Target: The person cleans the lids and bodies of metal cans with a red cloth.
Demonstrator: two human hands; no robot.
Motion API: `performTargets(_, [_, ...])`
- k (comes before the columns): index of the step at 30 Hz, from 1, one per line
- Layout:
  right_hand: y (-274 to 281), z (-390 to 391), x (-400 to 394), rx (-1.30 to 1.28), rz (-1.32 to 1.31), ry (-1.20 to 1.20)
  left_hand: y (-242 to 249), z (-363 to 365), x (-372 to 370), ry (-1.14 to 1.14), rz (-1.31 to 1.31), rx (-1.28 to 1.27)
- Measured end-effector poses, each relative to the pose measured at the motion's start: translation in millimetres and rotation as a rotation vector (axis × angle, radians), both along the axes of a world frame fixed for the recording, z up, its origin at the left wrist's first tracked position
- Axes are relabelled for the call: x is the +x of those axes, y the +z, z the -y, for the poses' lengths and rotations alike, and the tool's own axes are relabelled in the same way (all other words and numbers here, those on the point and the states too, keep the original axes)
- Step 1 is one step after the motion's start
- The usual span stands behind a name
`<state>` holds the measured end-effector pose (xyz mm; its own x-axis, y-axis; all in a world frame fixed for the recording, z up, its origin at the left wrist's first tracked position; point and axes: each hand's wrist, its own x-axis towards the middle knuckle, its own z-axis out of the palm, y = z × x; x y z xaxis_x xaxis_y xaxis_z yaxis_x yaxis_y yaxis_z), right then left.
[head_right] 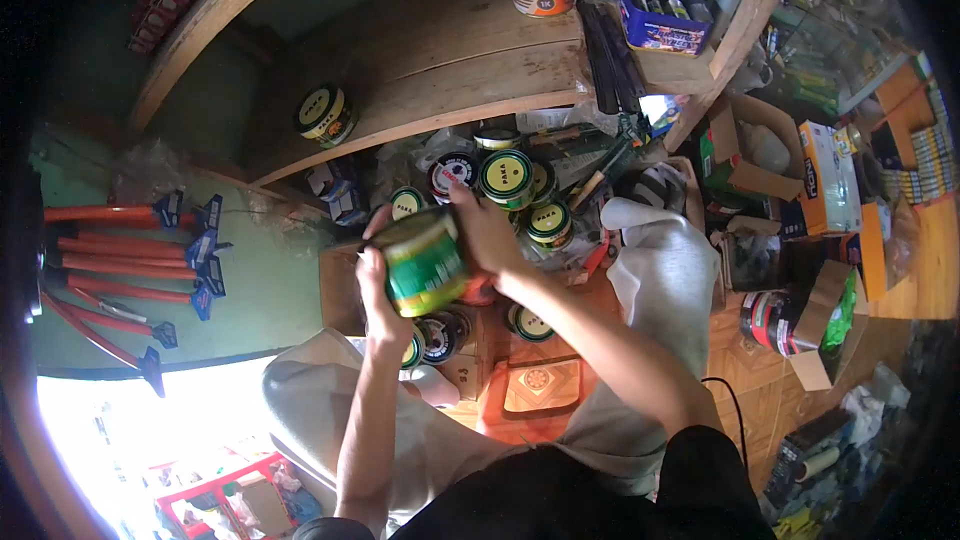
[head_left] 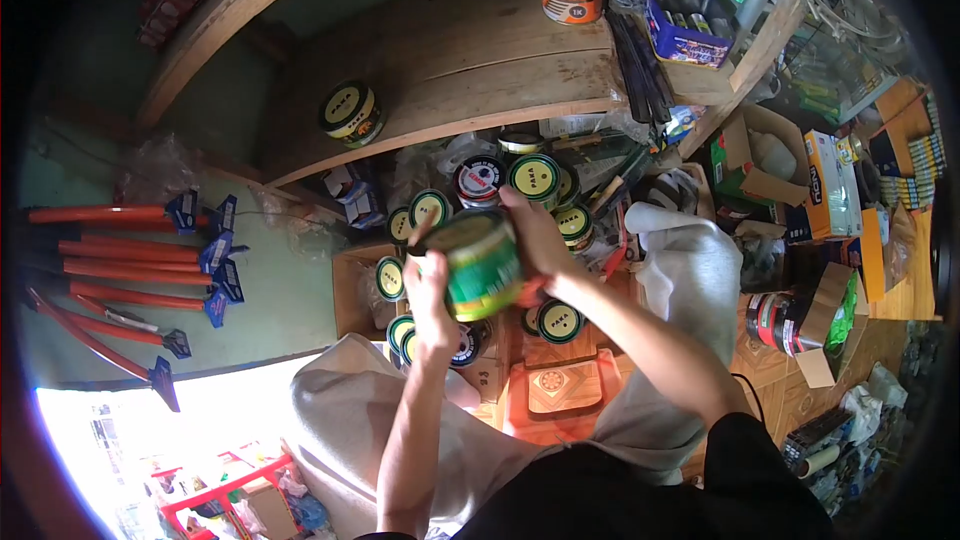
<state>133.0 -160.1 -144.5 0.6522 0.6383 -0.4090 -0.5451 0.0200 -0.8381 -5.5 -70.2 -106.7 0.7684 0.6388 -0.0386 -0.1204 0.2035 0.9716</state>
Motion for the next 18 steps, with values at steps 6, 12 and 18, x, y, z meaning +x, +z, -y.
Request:
performTargets(6, [15.0,4.3,19.9,0.353,-0.379,-0.121,22.8,9.3,11.8,0.001,-0.101,0.115])
performTargets(12, [48.2,15.4,-0.1,-0.147,0.834,-0.14,6.3,30.0,10.8,0.174,-0.155,-0.03])
performTargets(18, [55.1,15.6,-17.9,-0.094,0.646,-0.029,-25.8,-10.1,-3.6,0.096,-0.164,-0.084])
